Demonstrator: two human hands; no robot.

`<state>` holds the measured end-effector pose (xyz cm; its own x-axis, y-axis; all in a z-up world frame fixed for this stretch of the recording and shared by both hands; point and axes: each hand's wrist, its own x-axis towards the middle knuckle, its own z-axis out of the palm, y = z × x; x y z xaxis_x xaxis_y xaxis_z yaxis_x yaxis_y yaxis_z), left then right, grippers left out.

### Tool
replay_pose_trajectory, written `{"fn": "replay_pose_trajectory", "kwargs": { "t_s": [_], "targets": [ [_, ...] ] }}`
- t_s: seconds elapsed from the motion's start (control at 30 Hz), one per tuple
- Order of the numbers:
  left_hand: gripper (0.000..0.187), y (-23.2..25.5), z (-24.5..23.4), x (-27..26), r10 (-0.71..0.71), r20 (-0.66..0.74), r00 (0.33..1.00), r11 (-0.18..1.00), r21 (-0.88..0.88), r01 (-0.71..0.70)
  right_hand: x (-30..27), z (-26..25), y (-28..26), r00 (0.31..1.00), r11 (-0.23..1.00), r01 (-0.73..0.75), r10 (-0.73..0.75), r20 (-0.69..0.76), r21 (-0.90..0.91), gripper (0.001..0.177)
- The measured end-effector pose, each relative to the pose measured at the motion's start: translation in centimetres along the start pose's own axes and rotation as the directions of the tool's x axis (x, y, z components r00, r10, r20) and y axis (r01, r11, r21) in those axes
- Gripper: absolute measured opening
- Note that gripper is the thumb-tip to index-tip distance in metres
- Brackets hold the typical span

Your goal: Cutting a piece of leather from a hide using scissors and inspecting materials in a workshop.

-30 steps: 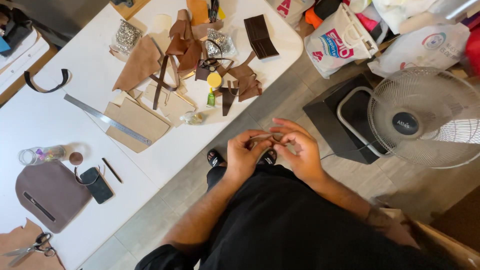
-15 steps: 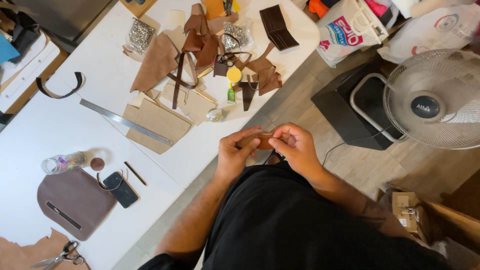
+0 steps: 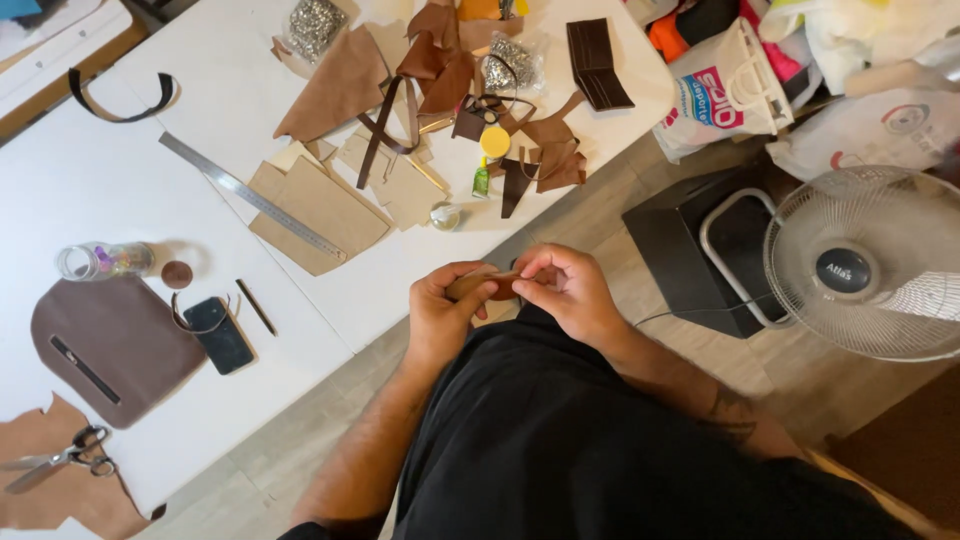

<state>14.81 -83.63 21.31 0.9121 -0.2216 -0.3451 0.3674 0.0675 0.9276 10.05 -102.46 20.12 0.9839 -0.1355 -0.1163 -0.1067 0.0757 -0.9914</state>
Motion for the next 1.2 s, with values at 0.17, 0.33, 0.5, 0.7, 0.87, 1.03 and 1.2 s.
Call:
{"fn": "replay_pose_trajectory", "kwargs": {
  "t_s": [0.17,0.33,0.5,0.7,0.87,1.03,1.2],
  "targets": [
    [0.024,-0.6,2.2,0.0,0.1,-0.19,0.977,0.995,-0.009,-0.103,1.0,-2.7,0.2,0.991,0.999,-0.031,0.026,0.132,0.034,0.025],
    [0.025,-1.5,5.1,0.5,0.115,-0.414,0.903,0.98,-0.1,-0.17,1.8,-5.9,-2.9,0.965,0.989,0.065,-0.029,0.262,-0.13,0.015],
    [0.026,-3.0,7.9,1.0,0.149,-0.563,0.813,0.949,-0.149,-0.277,1.7,-10.5,-2.1,0.929,0.998,-0.023,0.043,0.367,-0.06,0.011],
    [0.027,-3.3,10.6,-0.6,0.17,-0.637,0.751,0.916,-0.178,-0.358,4.6,-10.1,-4.1,0.881,0.985,0.143,-0.083,0.465,-0.095,0.009],
    [0.022,-2.2,10.9,-2.9,0.234,-0.641,0.731,0.92,-0.097,-0.379,7.0,-7.8,-5.5,0.777,0.934,0.358,-0.304,0.552,0.01,0.018],
    [0.02,-2.5,10.2,-4.7,0.285,-0.639,0.715,0.918,-0.034,-0.396,7.1,-6.2,-4.5,0.705,0.906,0.423,-0.34,0.623,0.015,0.011],
    [0.021,-1.3,8.7,-6.7,0.325,-0.624,0.71,0.921,0.038,-0.388,5.4,-4.1,-4.5,0.729,0.928,0.372,-0.302,0.614,0.015,0.008]
  ]
}}
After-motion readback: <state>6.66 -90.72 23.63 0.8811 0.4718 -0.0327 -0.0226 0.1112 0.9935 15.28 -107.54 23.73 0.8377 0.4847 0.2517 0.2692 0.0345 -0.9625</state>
